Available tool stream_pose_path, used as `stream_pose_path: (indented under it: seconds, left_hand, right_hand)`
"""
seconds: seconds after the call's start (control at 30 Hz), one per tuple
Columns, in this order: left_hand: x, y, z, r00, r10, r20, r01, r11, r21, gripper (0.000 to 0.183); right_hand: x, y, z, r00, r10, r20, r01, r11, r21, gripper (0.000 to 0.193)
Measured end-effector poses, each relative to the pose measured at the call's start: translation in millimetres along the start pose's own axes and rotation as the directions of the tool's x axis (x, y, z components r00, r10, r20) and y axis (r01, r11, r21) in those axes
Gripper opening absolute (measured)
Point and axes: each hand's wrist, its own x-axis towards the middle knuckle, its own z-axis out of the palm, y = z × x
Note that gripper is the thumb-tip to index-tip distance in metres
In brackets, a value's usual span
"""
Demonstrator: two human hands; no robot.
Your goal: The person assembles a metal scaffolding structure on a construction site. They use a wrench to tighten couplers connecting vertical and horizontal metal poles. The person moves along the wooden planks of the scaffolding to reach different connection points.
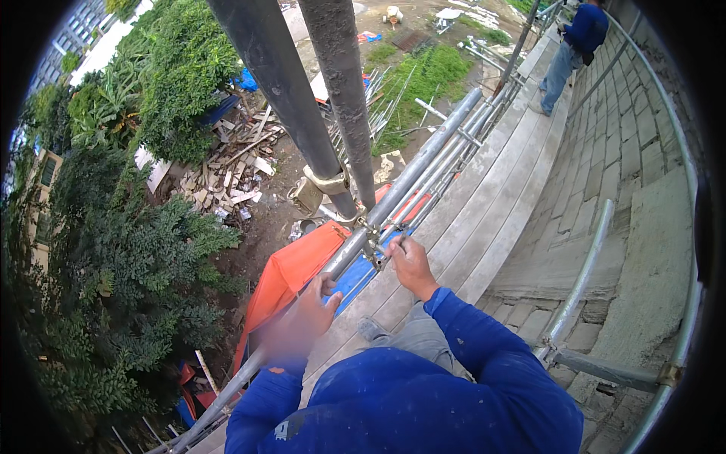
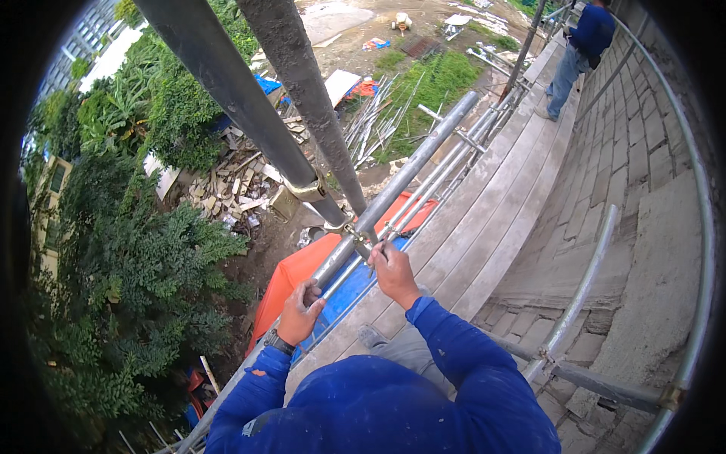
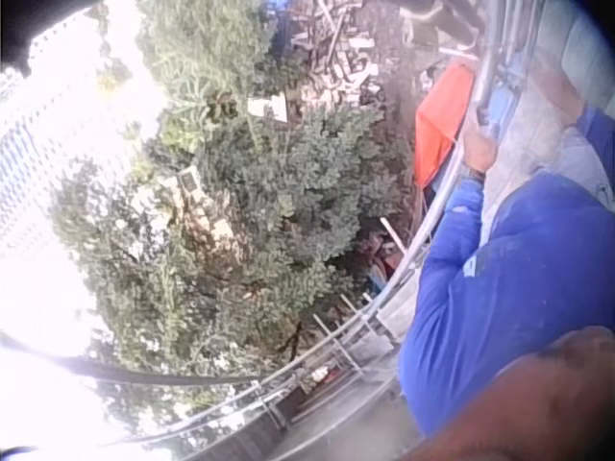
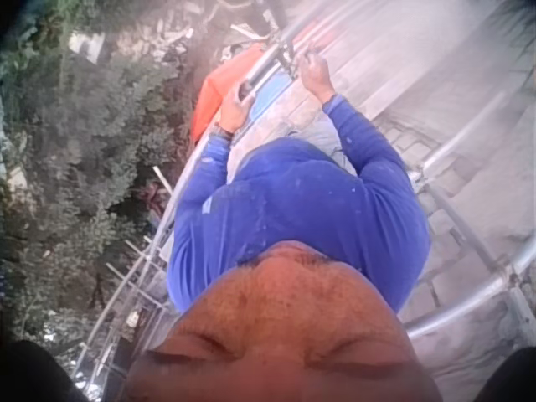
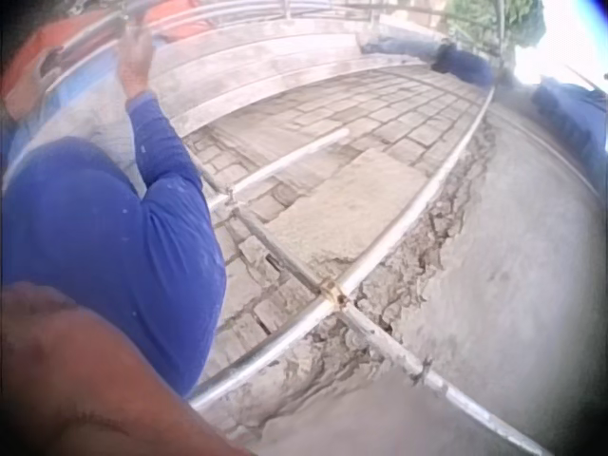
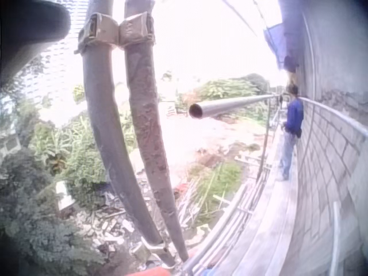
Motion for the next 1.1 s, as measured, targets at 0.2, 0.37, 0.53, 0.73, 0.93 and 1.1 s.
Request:
stream_pose_path:
  seconds: [0.2, 0.37, 0.53, 0.73, 0.93, 1.1]
  left_hand:
    - [-4, -110, -13, 0.999, -0.016, -0.048, 0.031, 0.937, 0.349, 0.055]
    - [-11, -92, -11, 0.985, -0.174, -0.013, 0.168, 0.926, 0.339, 0.057]
    - [-8, -95, -15, 0.979, -0.200, 0.028, 0.179, 0.926, 0.333, 0.056]
    - [-5, -124, -5, 0.997, -0.080, -0.018, 0.081, 0.923, 0.377, 0.056]
    - [1, -109, -7, 0.989, -0.144, 0.008, 0.129, 0.903, 0.409, 0.055]
    - [12, -95, -6, 0.926, -0.376, -0.009, 0.313, 0.755, 0.576, 0.054]
  right_hand:
    - [56, 39, -20, 0.945, 0.260, -0.200, -0.121, 0.842, 0.525, 0.018]
    - [79, 43, -15, 0.959, 0.232, -0.161, -0.101, 0.814, 0.572, 0.016]
    - [102, 46, -8, 0.960, 0.244, -0.141, -0.131, 0.830, 0.542, 0.018]
    - [113, 56, 9, 0.943, 0.062, -0.328, -0.040, 0.997, 0.072, 0.021]
    - [111, 19, -19, 0.983, 0.183, -0.018, -0.159, 0.893, 0.421, 0.024]
    - [118, 5, -25, 0.944, 0.298, 0.139, -0.320, 0.736, 0.596, 0.030]
